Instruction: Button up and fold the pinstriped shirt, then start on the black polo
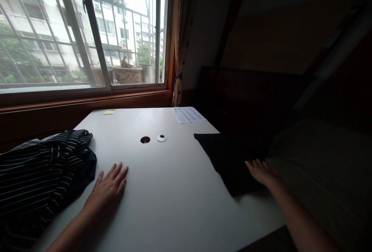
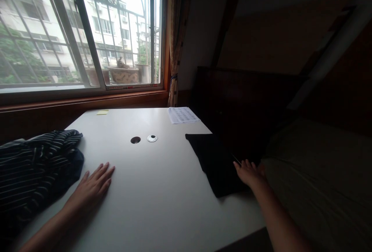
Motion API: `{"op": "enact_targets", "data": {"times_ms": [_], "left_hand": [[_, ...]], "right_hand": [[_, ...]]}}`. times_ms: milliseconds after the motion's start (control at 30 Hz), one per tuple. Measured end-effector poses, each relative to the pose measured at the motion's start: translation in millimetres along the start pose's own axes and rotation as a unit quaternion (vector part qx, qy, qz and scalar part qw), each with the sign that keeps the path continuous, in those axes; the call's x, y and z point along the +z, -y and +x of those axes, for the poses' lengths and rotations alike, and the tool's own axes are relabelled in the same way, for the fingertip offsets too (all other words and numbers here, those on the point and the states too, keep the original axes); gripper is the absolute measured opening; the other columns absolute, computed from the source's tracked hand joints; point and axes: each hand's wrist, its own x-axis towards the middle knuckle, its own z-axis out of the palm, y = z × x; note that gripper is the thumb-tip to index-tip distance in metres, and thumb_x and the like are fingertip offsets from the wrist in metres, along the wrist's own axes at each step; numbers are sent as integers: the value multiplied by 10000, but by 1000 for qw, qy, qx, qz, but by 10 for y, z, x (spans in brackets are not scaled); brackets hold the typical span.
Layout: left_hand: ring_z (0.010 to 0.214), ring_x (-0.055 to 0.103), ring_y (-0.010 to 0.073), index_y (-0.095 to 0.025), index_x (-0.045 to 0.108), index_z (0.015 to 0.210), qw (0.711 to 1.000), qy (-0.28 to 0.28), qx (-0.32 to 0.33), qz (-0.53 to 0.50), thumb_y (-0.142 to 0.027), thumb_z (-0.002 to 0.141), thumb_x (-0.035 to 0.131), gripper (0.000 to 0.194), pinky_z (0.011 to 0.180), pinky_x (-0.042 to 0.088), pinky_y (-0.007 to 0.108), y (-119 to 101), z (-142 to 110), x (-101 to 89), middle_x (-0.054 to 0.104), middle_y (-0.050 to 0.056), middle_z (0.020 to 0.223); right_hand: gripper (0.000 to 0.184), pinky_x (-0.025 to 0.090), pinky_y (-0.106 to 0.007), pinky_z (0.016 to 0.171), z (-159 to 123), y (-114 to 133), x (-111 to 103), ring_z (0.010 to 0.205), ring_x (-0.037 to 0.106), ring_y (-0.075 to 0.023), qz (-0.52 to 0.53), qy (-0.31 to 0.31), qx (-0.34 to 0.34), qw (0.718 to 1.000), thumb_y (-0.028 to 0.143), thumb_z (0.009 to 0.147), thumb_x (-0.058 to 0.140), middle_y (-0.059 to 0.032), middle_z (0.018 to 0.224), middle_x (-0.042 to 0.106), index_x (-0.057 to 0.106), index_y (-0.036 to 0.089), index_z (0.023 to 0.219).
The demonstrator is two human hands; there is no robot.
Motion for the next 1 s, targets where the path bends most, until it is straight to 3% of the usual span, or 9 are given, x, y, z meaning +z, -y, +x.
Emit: {"op": "enact_targets", "data": {"times_ms": [100,233,333,400,767,1000], "left_hand": [[1503,228,268,-269,381,1513,1000,-3,-1,-4,-333,999,313,522,1188,174,544,7,3,9,282,59,1613],[1503,226,278,-266,390,1508,1000,-7,7,-11,-333,997,325,520,1187,177,547,37,7,41,287,63,1612],[1502,228,278,-273,379,1512,1000,-6,5,-11,-332,1002,316,517,1187,172,558,45,10,44,292,63,1610],[1503,227,279,-270,370,1515,1000,2,4,-9,-340,1001,318,521,1185,175,564,41,12,34,281,64,1613],[1510,207,271,-282,356,1521,1000,7,5,11,-348,1005,297,524,1182,184,563,38,11,27,252,50,1621],[1506,219,278,-275,360,1519,1000,7,4,3,-353,1005,303,523,1184,183,563,37,8,11,260,58,1619]], "right_hand": [[837,195,-710,1112,18,215,-58,1453,274,-435,-5,-8,10,1000,619,930,143,-243,1574,318,411,60,1492],[704,250,-558,1177,-64,858,-98,1505,203,-313,49,2,-152,987,558,980,205,-130,1628,251,351,142,1529],[678,233,-534,1193,-201,1319,-55,1509,197,-287,70,47,-204,975,567,997,221,-104,1636,235,310,185,1549],[680,205,-536,1202,-290,1499,-4,1508,200,-280,68,60,-217,972,576,996,250,-102,1631,249,297,192,1555],[594,202,-528,1199,-520,1521,-5,1507,208,-261,49,50,-252,965,494,1020,250,-72,1644,206,277,259,1565],[566,206,-513,1203,-459,1446,6,1508,208,-235,46,67,-261,962,448,1023,238,-27,1644,212,256,297,1568]]}}
